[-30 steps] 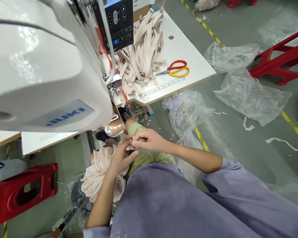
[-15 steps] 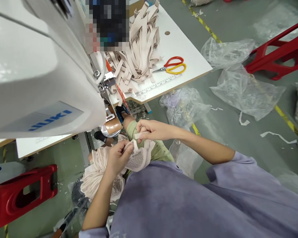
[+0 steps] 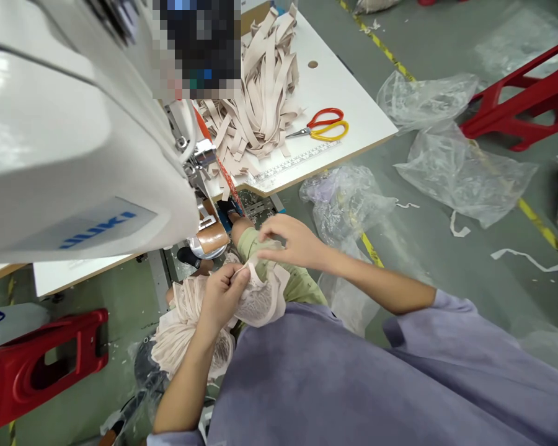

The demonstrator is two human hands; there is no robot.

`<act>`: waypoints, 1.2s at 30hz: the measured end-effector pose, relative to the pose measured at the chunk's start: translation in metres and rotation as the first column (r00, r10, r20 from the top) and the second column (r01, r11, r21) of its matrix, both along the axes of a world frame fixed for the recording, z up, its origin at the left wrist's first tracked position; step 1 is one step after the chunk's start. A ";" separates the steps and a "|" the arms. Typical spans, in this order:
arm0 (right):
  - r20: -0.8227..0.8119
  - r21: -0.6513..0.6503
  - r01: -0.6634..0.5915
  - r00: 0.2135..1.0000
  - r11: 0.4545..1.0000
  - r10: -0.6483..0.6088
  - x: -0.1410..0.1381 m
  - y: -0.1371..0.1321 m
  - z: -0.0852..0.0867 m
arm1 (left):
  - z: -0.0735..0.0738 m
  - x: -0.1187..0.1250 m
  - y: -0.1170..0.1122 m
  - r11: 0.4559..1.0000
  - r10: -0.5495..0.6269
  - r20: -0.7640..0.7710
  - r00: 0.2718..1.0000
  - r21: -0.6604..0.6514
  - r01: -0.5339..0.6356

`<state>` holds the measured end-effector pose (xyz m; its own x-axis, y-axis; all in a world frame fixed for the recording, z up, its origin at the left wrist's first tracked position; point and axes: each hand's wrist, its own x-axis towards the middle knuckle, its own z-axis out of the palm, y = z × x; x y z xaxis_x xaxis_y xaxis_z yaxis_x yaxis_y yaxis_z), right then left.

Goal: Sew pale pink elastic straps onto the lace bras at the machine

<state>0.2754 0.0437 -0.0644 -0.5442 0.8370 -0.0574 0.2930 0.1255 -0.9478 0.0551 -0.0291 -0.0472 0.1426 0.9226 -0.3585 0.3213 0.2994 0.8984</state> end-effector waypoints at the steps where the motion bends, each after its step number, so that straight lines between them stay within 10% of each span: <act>1: -0.061 -0.070 0.028 0.998 0.997 -0.032 -0.001 -0.007 -0.008 | -0.001 0.000 -0.001 0.999 0.048 0.021 0.999 -0.009 -0.048; 6: -0.422 -0.568 -0.255 0.907 0.782 -0.011 -0.024 -0.032 -0.039 | -0.001 0.006 -0.006 0.996 0.082 0.003 0.997 0.029 -0.082; 11: -0.432 -0.708 -0.075 0.833 0.703 -0.346 -0.032 -0.020 -0.034 | 0.003 0.008 -0.009 0.994 0.093 -0.036 0.995 0.062 -0.090; 14: -0.439 -0.663 -0.016 0.819 0.749 -0.371 -0.018 -0.010 -0.020 | 0.005 0.001 -0.009 0.988 0.149 -0.067 0.987 0.052 -0.146; 22: -0.247 -0.217 -0.256 0.948 0.942 0.200 -0.020 -0.010 0.024 | 0.009 -0.005 -0.008 0.991 0.094 -0.060 0.994 0.101 -0.088; 31: -0.239 0.070 -0.280 0.927 0.957 0.289 -0.029 -0.013 0.041 | 0.013 -0.014 -0.010 0.964 -0.150 0.003 0.989 0.222 0.145; 36: -0.290 -0.112 -0.249 0.934 0.962 0.208 -0.038 0.010 0.049 | -0.001 0.001 -0.025 0.919 0.158 -0.075 0.985 0.375 -0.119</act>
